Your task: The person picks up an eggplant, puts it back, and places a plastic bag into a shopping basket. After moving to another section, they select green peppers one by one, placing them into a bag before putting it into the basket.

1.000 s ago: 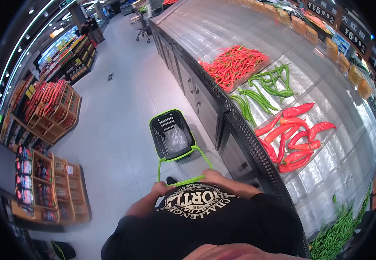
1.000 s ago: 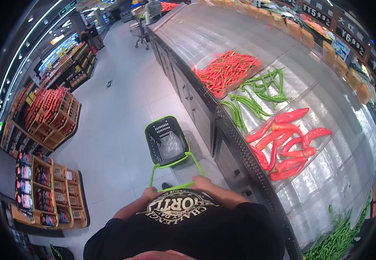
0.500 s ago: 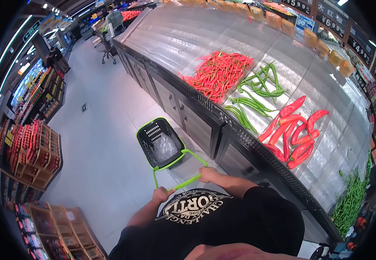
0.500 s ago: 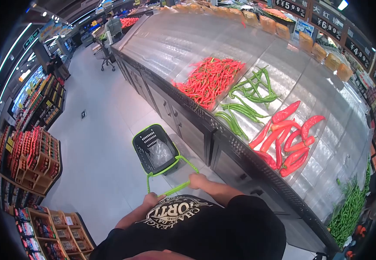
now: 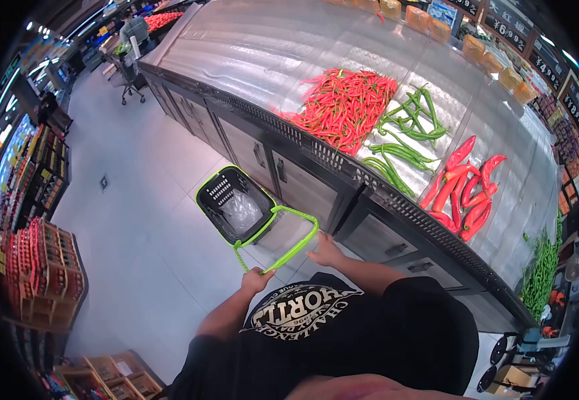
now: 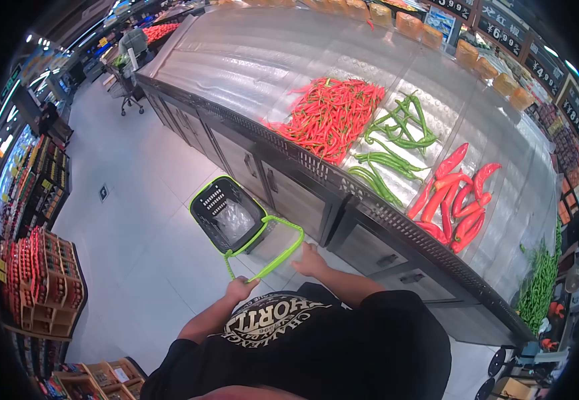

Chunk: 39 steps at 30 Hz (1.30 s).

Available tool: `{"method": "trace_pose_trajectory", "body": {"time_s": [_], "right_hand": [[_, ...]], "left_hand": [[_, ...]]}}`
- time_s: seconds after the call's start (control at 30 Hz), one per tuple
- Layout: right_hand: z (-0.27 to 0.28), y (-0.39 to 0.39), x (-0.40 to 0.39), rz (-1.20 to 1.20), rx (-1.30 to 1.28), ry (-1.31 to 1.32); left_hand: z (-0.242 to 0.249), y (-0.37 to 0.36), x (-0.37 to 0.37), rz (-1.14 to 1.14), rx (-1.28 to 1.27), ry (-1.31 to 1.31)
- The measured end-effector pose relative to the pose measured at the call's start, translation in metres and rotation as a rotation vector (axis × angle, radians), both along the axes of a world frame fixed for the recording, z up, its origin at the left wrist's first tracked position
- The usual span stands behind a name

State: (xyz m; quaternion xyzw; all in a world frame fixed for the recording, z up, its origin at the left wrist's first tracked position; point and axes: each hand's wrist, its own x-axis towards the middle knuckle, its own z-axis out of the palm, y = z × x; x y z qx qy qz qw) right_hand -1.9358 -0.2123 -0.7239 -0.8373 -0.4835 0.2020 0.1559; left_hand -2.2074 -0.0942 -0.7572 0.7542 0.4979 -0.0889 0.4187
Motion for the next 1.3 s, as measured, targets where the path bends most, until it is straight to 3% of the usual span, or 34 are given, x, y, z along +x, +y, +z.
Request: {"method": "trace_pose_trajectory", "body": {"time_s": [0.17, 0.2, 0.27, 0.3, 0.37, 0.47, 0.5, 0.57, 0.63, 0.67, 0.7, 0.73, 0.77, 0.83, 1.0, 1.1, 1.17, 1.3], "right_hand": [[-0.058, 0.037, 0.007, -0.201, -0.309, 0.482], [-0.056, 0.048, 0.005, -0.197, -0.310, 0.496], [-0.020, 0.077, -0.007, -0.379, -0.331, 0.999], [-0.033, 0.088, -0.012, -0.362, -0.340, 1.027], [-0.062, 0.112, -0.010, -0.549, -0.170, 1.323], [-0.084, 0.128, -0.005, -0.648, -0.097, 1.462], [-0.088, 0.127, -0.004, -0.709, -0.052, 1.510], [-0.105, 0.127, 0.005, -0.770, -0.057, 1.529], [-0.138, 0.116, 0.018, -0.786, -0.062, 1.490], [-0.153, 0.111, 0.023, -0.748, -0.089, 1.443], [-0.127, 0.113, 0.019, -0.855, -0.057, 1.367], [-0.193, 0.099, 0.028, -0.807, -0.020, 1.607], [-0.159, 0.106, 0.027, -0.894, -0.088, 1.453], [-0.147, 0.109, 0.016, -0.982, -0.103, 1.406], [-0.157, 0.107, 0.019, -1.066, 0.027, 1.335], [-0.156, 0.108, 0.011, -1.142, 0.011, 1.292], [-0.148, 0.114, -0.005, -1.413, 0.093, 1.132], [-0.170, 0.108, -0.014, -1.507, 0.075, 0.992]], "left_hand": [[-0.002, 0.036, 0.022, 0.011, -0.046, 0.004], [0.001, 0.041, 0.027, -0.005, -0.085, 0.022], [0.012, 0.057, 0.035, -0.040, -0.212, 0.056], [0.000, 0.060, 0.032, -0.025, -0.208, 0.086], [-0.036, 0.075, 0.031, -0.193, -0.281, -0.020], [-0.036, 0.094, 0.026, -0.270, -0.475, -0.151], [-0.057, 0.096, 0.020, -0.255, -0.486, -0.146], [-0.133, 0.106, 0.005, -0.363, -0.312, -0.200], [-0.175, 0.121, -0.001, -0.305, -0.375, -0.194], [-0.109, 0.127, 0.010, -0.233, -0.370, -0.066], [-0.091, 0.133, 0.007, -0.252, -0.350, -0.214], [-0.047, 0.148, 0.014, -0.271, -0.429, -0.160], [-0.017, 0.158, 0.019, -0.306, -0.318, -0.066], [-0.053, 0.181, 0.005, -0.332, -0.207, 0.043], [-0.068, 0.263, -0.008, -0.209, -0.237, 0.117], [-0.117, 0.320, -0.021, -0.233, -0.285, 0.110], [-0.141, 0.364, -0.020, -0.267, -0.279, 0.127], [-0.192, 0.437, -0.015, -0.241, -0.198, 0.122]]}}
